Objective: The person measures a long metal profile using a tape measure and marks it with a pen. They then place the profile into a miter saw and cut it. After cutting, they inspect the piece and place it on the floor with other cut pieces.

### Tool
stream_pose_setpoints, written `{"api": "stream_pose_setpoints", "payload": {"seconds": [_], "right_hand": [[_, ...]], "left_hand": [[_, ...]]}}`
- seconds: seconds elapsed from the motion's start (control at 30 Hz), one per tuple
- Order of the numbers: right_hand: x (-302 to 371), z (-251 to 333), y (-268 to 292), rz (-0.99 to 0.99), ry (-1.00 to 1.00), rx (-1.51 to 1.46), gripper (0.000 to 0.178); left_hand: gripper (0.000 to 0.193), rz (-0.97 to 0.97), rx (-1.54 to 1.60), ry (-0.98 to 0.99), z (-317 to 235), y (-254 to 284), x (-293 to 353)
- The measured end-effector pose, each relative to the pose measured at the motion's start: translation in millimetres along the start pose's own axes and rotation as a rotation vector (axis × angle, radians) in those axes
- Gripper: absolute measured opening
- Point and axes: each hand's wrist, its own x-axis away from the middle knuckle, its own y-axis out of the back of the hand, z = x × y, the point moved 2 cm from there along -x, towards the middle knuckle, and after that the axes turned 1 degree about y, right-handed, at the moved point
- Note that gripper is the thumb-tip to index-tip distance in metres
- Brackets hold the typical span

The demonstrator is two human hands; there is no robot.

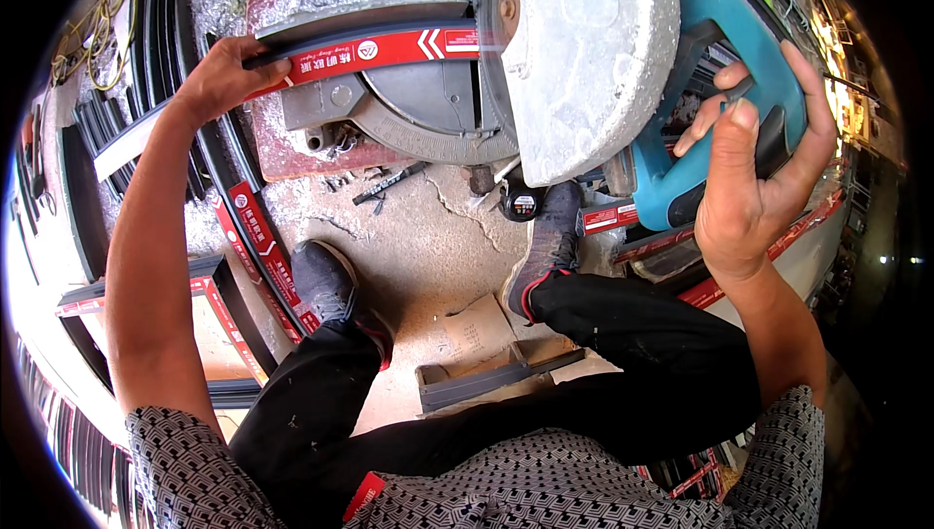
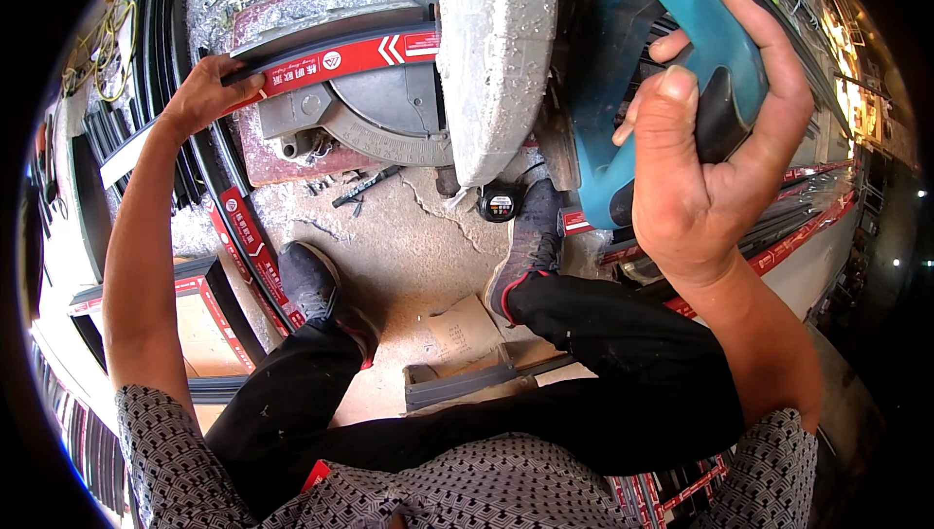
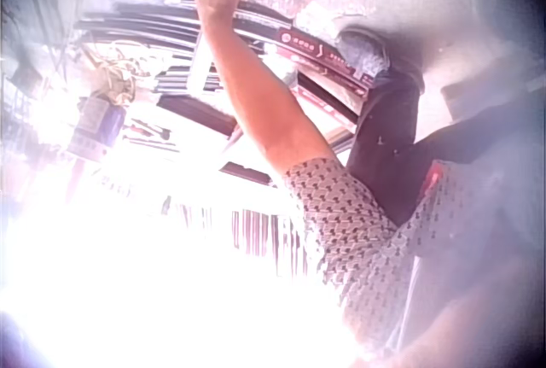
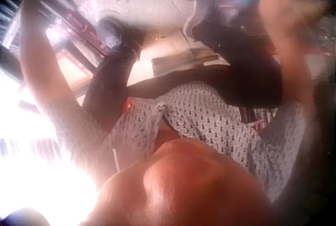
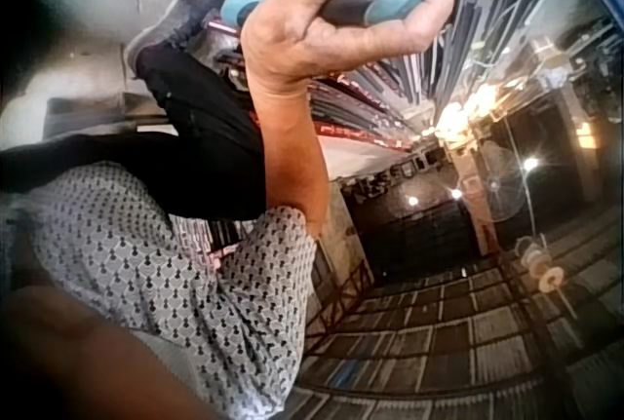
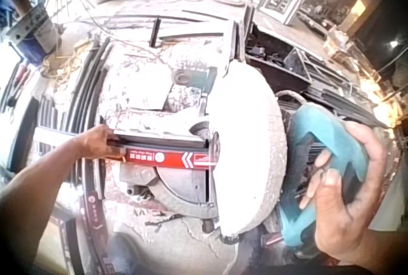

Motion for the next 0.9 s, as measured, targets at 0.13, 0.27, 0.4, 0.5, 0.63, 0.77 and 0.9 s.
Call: {"api": "stream_pose_setpoints", "payload": {"seconds": [0.13, 0.27, 0.4, 0.5, 0.63, 0.77, 0.9], "right_hand": [[0.0, -1.2, 0.7, 0.008, 0.014, 0.002, 0.051], [-0.2, 0.4, -0.3, -0.003, 0.01, -0.002, 0.051], [0.4, 0.1, -1.1, -0.005, -0.003, -0.004, 0.051], [0.5, -0.5, -1.4, -0.004, -0.006, -0.009, 0.051], [2.1, 0.7, -0.9, -0.013, -0.014, -0.011, 0.052], [1.5, 1.0, -1.0, -0.012, -0.015, -0.006, 0.052], [2.7, -0.2, -3.5, -0.064, -0.02, -0.038, 0.052]], "left_hand": [[0.067, -0.024, 0.0, -0.021, 0.6, -0.6, 0.2], [0.069, -0.001, 0.036, -0.045, 4.4, -1.7, -2.5], [0.069, 0.0, 0.021, -0.019, 5.2, -2.1, -2.0], [0.069, -0.014, 0.02, -0.026, 8.2, -3.9, -3.4], [0.069, 0.002, 0.021, -0.035, 5.6, -2.5, -2.7], [0.069, 0.002, -0.004, -0.021, 4.9, -1.7, -2.7], [0.069, -0.027, 0.002, -0.028, 3.7, -3.0, -2.0]]}}
